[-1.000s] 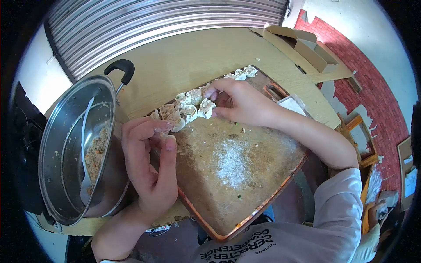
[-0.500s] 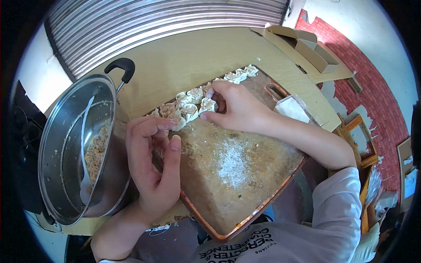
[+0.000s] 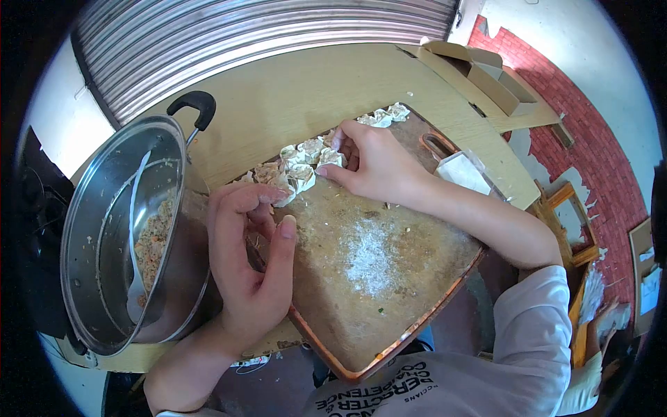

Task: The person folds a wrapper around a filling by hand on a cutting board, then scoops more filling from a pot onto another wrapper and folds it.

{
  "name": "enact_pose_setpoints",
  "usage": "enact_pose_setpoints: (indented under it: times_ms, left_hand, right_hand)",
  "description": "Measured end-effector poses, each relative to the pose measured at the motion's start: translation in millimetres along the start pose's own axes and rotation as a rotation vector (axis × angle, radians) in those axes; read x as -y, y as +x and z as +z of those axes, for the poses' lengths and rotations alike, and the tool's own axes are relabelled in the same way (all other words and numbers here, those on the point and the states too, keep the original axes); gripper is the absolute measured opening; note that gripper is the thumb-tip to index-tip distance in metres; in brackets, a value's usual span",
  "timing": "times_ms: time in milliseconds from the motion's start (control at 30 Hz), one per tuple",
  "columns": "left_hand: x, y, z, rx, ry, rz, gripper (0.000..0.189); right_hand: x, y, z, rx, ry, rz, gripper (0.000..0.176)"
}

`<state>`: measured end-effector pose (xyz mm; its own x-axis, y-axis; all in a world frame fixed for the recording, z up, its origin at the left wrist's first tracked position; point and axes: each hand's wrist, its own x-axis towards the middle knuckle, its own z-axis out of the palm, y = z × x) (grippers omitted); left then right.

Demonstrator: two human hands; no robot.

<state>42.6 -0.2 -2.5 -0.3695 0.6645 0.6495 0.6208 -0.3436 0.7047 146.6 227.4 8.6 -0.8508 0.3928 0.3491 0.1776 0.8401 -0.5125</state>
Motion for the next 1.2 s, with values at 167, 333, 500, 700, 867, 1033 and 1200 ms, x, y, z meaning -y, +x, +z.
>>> enact_pose_setpoints:
  times_ms: [167, 333, 500, 700, 867, 1033, 1200]
  left_hand:
    - [0.8, 0.4, 1.6, 0.01, -0.028, -0.022, 0.029]
    - [3.9, 1.9, 4.6, -0.083, -0.027, 0.036, 0.03]
    - [1.2, 0.4, 2.2, -0.038, -0.027, 0.012, 0.029]
    - [6.6, 0.2, 4.4, -0.043, -0.032, -0.009, 0.03]
    - [5.5, 0.5, 6.7, -0.098, -0.029, -0.011, 0.029]
    - [5.1, 0.6, 6.8, -0.077, -0.004, 0.006, 0.029]
    - [1.7, 0.8, 6.8, 0.008, 0.036, 0.069, 0.025]
  right_hand:
    - [2.4, 0.2, 2.3, -0.03, 0.015, 0.007, 0.043]
    - [3.3, -8.6, -18.4, 0.088, 0.117, 0.086, 0.042]
    - [-3.2, -11.6, -21.8, 0.034, -0.114, -0.05, 0.025]
    - [-3.0, -8.6, -11.3, -0.007, -0.197, -0.125, 0.012]
    - [4.6, -7.4, -7.7, -0.028, -0.157, -0.084, 0.012]
    - [20.1, -12.1, -40.0, 0.104, -0.157, 0.023, 0.022]
    - [17.8, -59.7, -98.6, -0.223, -0.127, -0.032, 0.021]
